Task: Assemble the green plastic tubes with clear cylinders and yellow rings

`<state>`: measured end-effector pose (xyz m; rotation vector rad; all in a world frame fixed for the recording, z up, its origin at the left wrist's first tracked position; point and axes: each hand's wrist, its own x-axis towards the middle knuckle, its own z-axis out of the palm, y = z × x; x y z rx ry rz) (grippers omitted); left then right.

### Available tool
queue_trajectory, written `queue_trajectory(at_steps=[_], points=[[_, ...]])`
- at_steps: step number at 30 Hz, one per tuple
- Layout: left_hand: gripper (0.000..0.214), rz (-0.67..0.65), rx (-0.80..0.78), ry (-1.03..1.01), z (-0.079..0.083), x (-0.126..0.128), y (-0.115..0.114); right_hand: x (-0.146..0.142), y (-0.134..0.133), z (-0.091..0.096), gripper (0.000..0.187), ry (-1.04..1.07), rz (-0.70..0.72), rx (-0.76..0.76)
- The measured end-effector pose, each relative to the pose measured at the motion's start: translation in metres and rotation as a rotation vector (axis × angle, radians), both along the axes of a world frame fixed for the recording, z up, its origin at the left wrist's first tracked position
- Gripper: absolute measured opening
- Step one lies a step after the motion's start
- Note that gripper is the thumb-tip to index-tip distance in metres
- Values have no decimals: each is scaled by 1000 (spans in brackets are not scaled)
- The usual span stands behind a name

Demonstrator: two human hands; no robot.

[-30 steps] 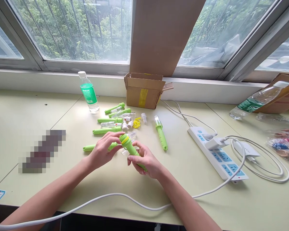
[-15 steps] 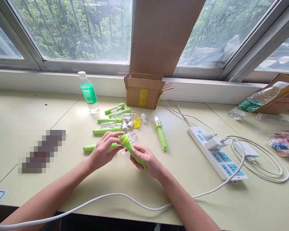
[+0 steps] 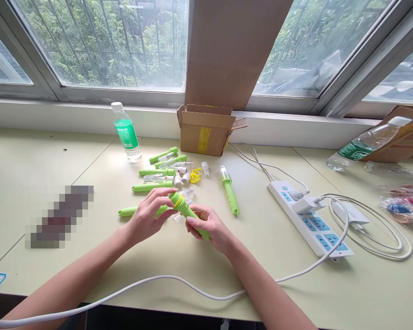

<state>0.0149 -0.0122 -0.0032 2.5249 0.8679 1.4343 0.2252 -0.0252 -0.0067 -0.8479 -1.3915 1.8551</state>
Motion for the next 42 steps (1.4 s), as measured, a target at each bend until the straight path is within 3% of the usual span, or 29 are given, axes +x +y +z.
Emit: queue_trajectory(at_steps=[8, 15, 22, 33, 42], points=[[25, -48, -84, 11, 1, -1, -1, 2, -1, -5, 24, -30, 63, -72], [17, -58, -24, 37, -4, -3, 2, 4, -1, -4, 28, -30, 70, -109], [18, -18, 55, 5, -7, -2, 3, 1, -2, 3, 28, -72, 38, -29], [15, -5, 6, 41, -6, -1, 2, -3, -3, -6, 30, -102, 19, -21], [15, 9, 8, 32, -3, -1, 2, -3, -2, 0, 25, -82, -65, 42]])
